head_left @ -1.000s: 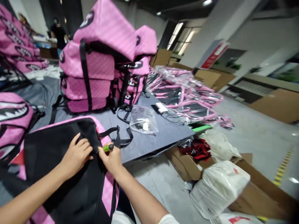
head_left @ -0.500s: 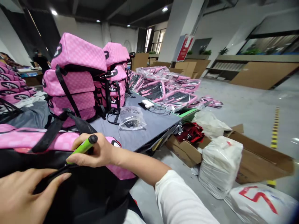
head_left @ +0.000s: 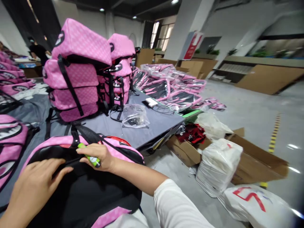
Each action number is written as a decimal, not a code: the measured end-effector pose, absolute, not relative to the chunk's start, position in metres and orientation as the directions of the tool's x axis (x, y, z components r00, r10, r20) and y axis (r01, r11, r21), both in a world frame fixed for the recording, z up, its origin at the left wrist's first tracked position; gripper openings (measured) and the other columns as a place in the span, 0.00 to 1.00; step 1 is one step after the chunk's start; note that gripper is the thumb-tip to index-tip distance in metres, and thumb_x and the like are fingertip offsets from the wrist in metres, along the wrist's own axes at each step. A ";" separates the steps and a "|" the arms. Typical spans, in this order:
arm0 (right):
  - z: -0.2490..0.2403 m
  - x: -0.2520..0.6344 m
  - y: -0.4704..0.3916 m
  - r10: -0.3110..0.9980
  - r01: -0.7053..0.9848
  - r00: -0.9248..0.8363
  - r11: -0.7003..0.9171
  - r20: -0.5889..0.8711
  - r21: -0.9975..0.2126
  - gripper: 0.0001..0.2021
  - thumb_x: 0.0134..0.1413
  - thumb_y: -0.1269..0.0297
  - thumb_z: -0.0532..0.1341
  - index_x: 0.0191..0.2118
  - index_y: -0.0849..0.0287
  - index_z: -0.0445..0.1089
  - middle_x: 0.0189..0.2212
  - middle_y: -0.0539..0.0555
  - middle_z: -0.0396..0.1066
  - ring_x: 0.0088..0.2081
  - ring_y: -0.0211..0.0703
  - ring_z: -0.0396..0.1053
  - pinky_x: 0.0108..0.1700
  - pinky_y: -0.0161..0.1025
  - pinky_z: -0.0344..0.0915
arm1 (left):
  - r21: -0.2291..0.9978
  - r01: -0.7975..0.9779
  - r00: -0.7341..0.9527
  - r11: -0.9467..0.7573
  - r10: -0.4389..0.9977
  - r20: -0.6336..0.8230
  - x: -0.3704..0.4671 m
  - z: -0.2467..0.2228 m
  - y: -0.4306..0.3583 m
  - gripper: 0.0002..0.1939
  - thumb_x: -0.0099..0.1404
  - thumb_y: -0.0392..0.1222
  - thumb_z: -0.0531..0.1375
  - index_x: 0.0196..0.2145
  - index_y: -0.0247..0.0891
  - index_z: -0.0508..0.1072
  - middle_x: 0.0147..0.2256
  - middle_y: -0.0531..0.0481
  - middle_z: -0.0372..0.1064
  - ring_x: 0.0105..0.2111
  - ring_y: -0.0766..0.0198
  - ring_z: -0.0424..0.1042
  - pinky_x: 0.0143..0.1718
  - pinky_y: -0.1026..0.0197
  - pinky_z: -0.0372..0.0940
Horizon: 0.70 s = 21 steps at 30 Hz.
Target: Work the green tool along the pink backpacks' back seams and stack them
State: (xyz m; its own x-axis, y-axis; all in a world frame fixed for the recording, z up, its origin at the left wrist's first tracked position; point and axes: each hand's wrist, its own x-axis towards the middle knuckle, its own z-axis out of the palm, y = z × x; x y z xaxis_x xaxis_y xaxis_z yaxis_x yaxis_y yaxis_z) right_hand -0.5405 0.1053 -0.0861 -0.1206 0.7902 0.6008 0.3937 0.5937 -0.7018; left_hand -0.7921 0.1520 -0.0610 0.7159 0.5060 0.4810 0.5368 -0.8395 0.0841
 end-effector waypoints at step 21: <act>-0.133 -0.549 0.088 0.758 0.635 -0.138 0.562 0.638 -0.531 0.15 0.62 0.66 0.59 0.54 0.54 0.67 0.40 0.57 0.74 0.42 0.49 0.72 0.46 0.48 0.69 | -0.102 0.700 0.715 -0.707 0.692 0.103 -0.706 -0.047 0.213 0.52 0.59 0.54 0.68 0.71 0.36 0.47 0.69 0.31 0.48 0.65 0.40 0.56 0.62 0.40 0.55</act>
State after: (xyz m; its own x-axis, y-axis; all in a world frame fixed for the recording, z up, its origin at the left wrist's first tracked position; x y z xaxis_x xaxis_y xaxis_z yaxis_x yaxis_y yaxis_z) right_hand -0.5486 0.0875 -0.1327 -0.1376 0.7577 0.6380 0.6345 0.5620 -0.5306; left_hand -0.7062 0.2134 -0.0466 0.7146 0.6920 0.1029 0.6996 -0.7072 -0.1021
